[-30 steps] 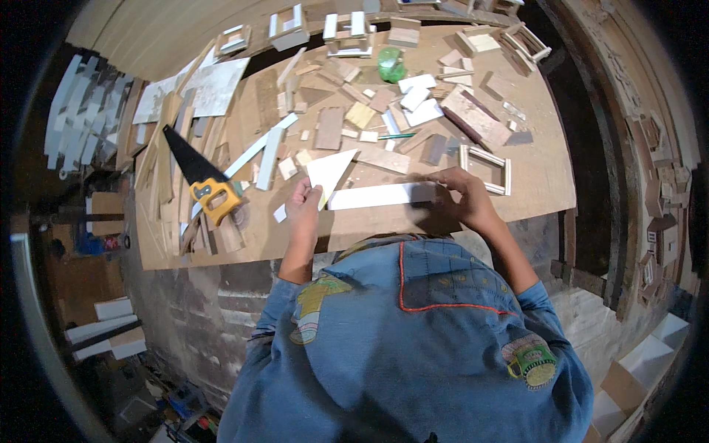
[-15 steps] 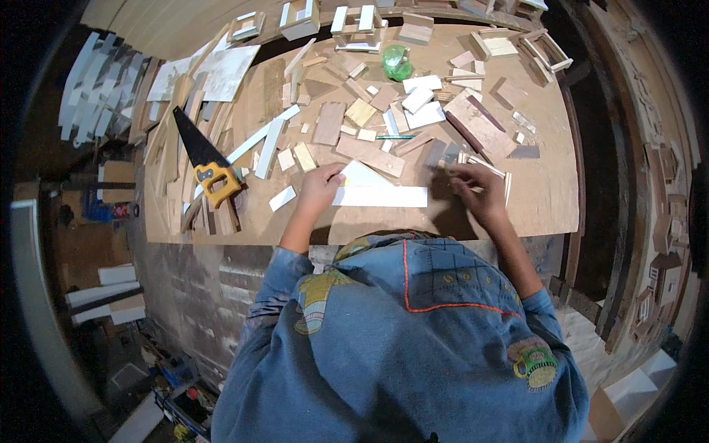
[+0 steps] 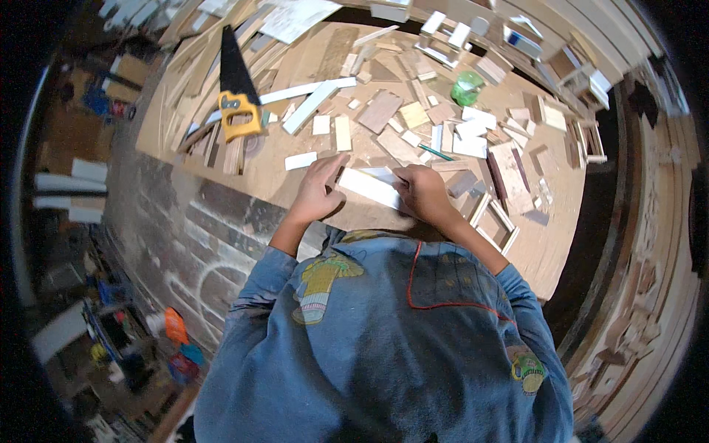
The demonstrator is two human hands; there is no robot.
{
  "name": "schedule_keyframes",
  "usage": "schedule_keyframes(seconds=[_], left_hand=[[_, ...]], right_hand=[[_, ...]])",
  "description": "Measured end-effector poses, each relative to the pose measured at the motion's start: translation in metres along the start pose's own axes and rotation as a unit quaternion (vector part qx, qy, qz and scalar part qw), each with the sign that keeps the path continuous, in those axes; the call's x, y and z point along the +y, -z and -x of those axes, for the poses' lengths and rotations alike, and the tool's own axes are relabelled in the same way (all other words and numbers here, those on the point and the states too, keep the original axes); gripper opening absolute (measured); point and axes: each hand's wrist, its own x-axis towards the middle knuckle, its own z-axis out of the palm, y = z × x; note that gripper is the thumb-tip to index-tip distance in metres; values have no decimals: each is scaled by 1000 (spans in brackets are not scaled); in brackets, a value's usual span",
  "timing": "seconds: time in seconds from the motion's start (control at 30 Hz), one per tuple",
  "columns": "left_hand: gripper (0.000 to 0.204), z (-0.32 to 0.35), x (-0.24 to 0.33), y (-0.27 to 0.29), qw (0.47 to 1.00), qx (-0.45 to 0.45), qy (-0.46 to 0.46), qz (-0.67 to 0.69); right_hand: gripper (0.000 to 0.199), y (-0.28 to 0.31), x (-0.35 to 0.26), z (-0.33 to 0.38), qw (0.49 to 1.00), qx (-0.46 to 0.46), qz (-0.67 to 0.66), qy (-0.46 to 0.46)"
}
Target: The person assembles and arranges small wooden house components and blocks on a workbench, handling various pieces by hand and applying glue from a bottle.
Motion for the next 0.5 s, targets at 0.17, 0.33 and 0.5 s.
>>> schedule_keyframes(seconds=[0.17,0.33,0.5], left_hand=[[75,23,-12,-17,994,65,-4,-84],[86,17,-29,-35,994,84,12,-63],[80,16,-53,-43,996,38,6,-77]], right_hand=[[12,-4,-10,-9,999,-33,-14,24],[23,-8,-5,-16,993,-93,-60,-34],[33,0,-6,-22,979,-152,-93,-95]])
